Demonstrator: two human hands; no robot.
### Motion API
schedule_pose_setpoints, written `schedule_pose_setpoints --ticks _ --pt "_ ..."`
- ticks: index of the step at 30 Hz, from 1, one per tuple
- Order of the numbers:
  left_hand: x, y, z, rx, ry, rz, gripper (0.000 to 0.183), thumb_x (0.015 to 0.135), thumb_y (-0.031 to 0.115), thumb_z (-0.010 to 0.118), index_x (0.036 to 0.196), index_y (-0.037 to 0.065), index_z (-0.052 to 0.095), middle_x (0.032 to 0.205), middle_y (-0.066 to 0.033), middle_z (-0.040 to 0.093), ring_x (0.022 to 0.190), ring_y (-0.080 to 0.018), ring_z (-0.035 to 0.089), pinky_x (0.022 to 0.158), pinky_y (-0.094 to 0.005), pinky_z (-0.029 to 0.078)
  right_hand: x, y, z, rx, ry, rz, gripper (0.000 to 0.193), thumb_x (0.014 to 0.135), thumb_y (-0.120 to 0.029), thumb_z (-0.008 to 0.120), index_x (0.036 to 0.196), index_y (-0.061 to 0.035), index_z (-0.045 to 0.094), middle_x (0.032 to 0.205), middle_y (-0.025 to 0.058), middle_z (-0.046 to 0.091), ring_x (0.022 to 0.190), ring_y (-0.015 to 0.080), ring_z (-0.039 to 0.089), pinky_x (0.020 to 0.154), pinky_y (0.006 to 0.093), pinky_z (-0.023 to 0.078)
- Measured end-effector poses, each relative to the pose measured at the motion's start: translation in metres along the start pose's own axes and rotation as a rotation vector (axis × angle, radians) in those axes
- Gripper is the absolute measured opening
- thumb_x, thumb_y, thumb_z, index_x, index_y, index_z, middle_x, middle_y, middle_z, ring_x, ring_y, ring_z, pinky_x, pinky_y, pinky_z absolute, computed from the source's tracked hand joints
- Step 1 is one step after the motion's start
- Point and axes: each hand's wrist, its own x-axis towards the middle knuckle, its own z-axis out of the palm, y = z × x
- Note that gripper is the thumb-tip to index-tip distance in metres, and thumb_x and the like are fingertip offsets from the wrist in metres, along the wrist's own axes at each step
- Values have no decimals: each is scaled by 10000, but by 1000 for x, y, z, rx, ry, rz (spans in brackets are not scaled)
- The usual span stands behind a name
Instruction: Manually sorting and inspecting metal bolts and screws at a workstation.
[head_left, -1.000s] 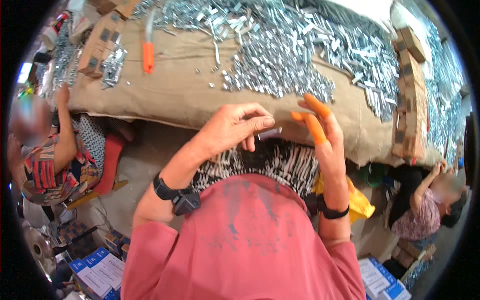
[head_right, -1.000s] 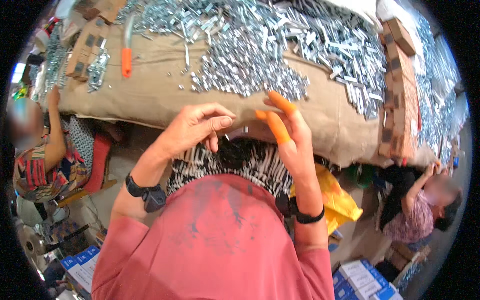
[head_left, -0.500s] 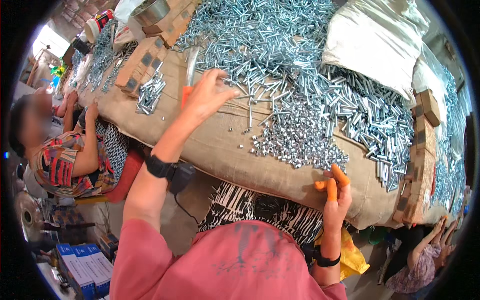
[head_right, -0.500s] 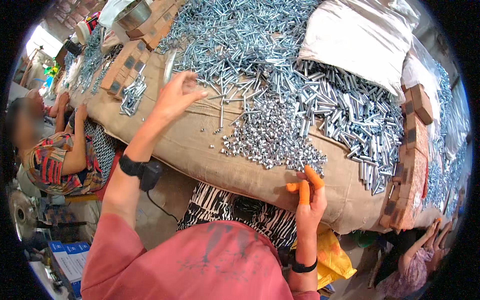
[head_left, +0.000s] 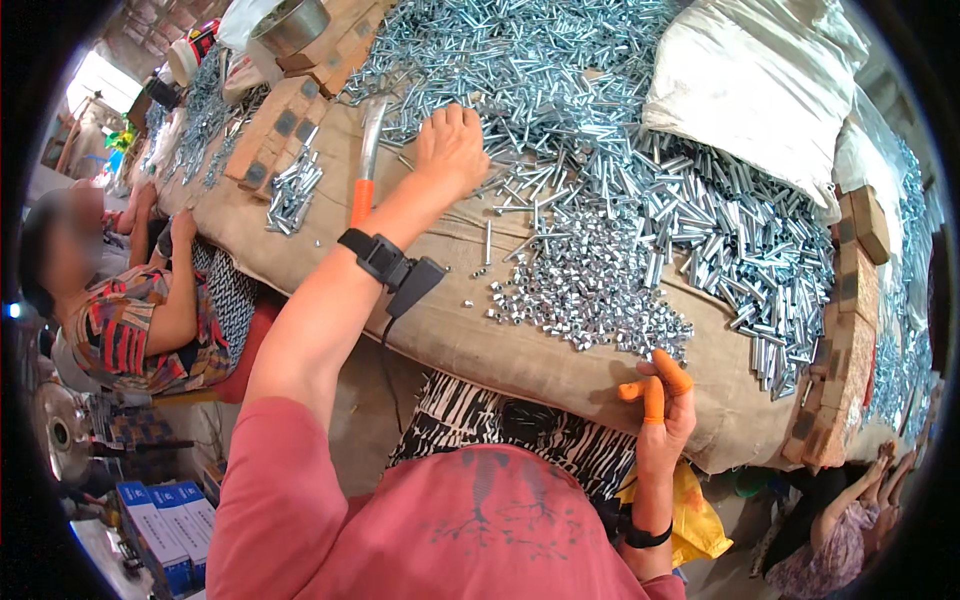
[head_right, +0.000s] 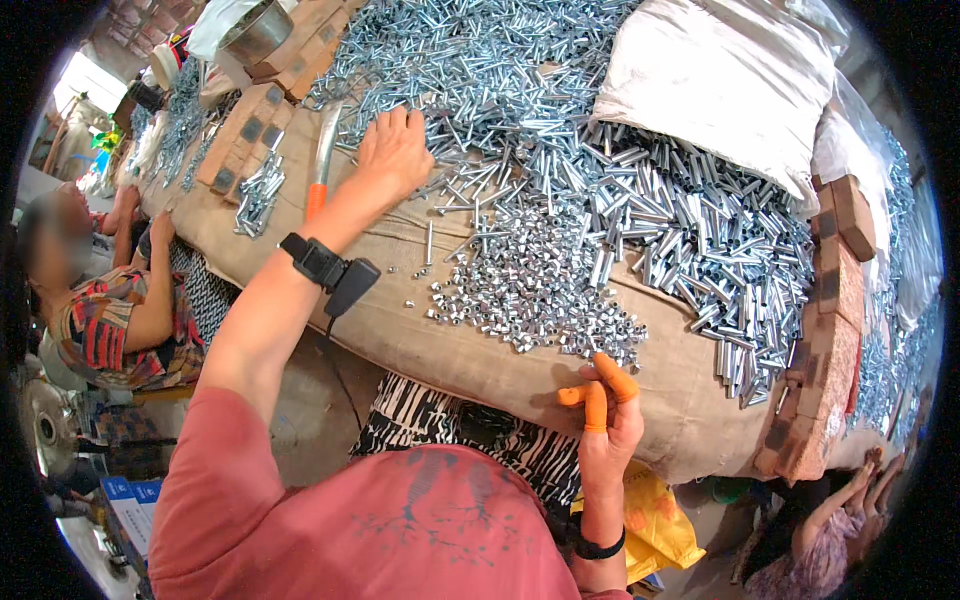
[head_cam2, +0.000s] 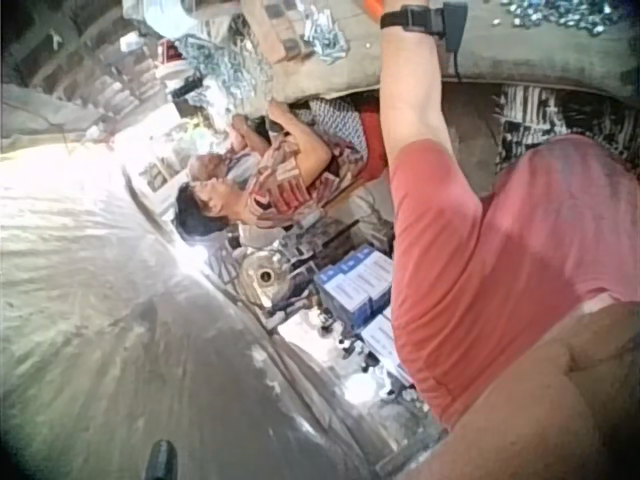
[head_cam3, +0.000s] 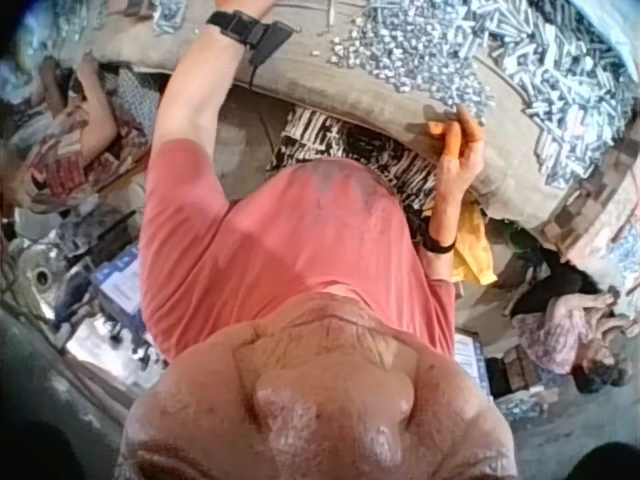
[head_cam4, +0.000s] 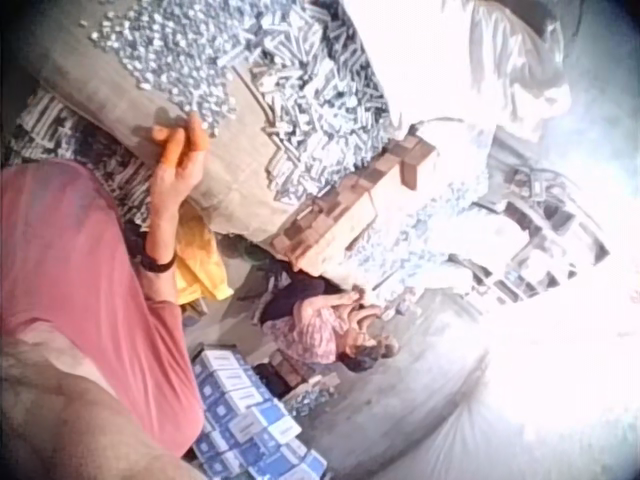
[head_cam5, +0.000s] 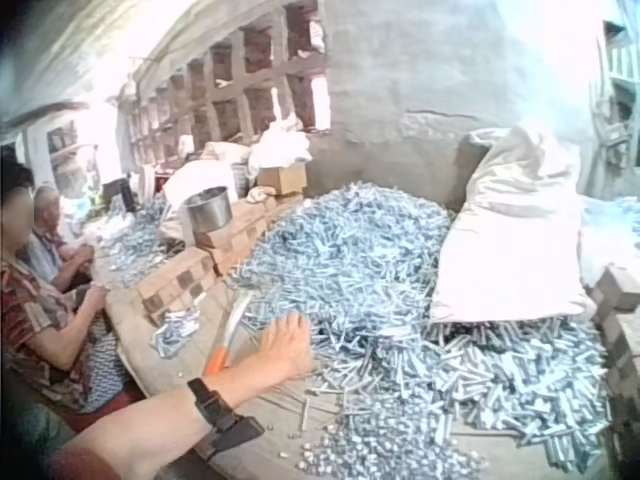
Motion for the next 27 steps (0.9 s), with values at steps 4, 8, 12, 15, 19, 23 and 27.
schedule_pose_setpoints --ticks 4,8,12,15,19,23,27 --pt "5 -5 4 19 16 66 284 758 170 629 986 10 571 991 -152 578 975 -305 557 852 -406 458 -1 -2 1 28 2 -20 309 996 -43 489 1297 18 518 1093 114 637 809 127 633 789 249 490" --pt "-2 -6 -1 14 -66 115 236 816 183 572 957 2 518 948 -173 595 942 -341 588 841 -439 470 1 2 0 14 8 -34 306 998 -35 485 1298 13 515 1085 111 637 821 131 644 777 248 499" --pt "-20 4 -40 -169 -352 -11 256 882 232 520 946 -15 499 960 -237 619 929 -347 615 828 -455 479 0 8 -2 13 14 -72 303 999 -23 480 1298 16 511 1079 108 635 827 134 652 768 251 511" --pt "-46 -15 -27 -551 -308 -187 189 892 179 493 905 -7 527 905 -264 629 841 -306 660 706 -458 495 -1 5 0 27 17 -73 303 999 -23 478 1297 21 510 1079 105 635 830 135 650 768 251 512" --pt "-75 -19 -34 -1743 -599 -737 239 937 242 509 941 7 552 899 -164 658 718 -233 644 609 -379 501 -2 9 -3 -41 41 -94 307 997 -21 478 1299 21 514 1068 103 639 836 131 644 773 255 517" --pt "-103 -13 -47 -2312 -610 -891 253 943 191 539 1033 -44 564 918 -138 646 744 -198 621 601 -297 533 -1 5 2 -41 43 -82 303 1002 -38 478 1297 19 519 1062 100 642 846 131 639 775 256 517" --pt "-124 6 -52 -2510 -643 -897 382 959 197 487 1190 -105 526 1053 -200 660 873 -231 663 713 -311 587 -1 2 6 -75 50 -59 303 1004 -56 484 1297 14 519 1064 102 649 843 128 636 774 255 516"
